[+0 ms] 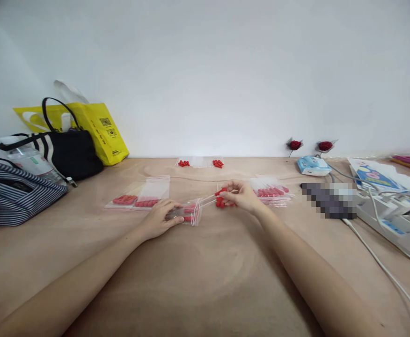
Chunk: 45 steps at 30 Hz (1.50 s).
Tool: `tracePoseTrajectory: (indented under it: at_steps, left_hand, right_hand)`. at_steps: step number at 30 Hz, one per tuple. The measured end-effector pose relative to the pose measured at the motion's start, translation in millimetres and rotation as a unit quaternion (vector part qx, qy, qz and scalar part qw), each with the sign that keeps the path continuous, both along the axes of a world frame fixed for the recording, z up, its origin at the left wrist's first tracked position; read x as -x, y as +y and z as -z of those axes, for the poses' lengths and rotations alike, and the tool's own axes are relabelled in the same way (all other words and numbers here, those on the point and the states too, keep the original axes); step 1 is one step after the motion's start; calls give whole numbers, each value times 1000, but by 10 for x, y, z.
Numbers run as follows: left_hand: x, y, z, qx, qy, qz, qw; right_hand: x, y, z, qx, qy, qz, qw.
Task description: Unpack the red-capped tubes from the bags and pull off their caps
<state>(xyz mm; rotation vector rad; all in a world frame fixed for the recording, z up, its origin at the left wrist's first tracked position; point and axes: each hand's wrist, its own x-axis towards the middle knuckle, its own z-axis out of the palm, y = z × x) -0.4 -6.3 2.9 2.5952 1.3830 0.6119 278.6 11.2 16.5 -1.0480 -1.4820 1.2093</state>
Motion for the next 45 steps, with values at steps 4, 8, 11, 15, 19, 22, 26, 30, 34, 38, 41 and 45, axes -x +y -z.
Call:
tracePoseTrajectory:
  at_steps: [4,8,11,15,19,22,26,30,34,38,41,45]
  left_hand:
    - [11,9,7,-1,-2,-11,1000]
    - [0,4,7,4,-5,-12,1000]
    - [-6,0,-2,10,-6,-15,1000]
    - [-7,-6,-12,15,-4,-15,1000]
    - [-9,-10,-16,10,-4,-11,1000]
    - [-12,-12,-15,7,-9,-10,1000]
    - [-13,-12,-7,9,-12,-9,1000]
    - [-14,-16,-7,15,-11,-9,1000]
    - [-11,-19,-12,17,-12,-8,1000]
    - [-8,-23,0,12,-26,4,1000]
    - [-19,-40,2,12,-29,15,999]
    - [-40,-72,-10,18,-27,29,999]
  right_hand:
    - [-157,123,-35,-101,19,98,990]
    - [-48,167,59,-212,-35,180,960]
    - [88,158,152,-314,-164,176,919]
    - [237,130,261,-382,-346,127,848]
    - [350,92,330,-398,-464,94,786]
    - [404,65,343,-403,-517,69,751]
    - [433,46,328,-394,-561,54,726]
    - [427,29,299,-389,-562,57,728]
    - [398,-44,262,-384,-545,70,743]
    - [384,-182,268,-357,-466,101,803]
    - [421,-269,303,-326,-397,84,854]
    - [512,-315,327,-289,-377,54,878]
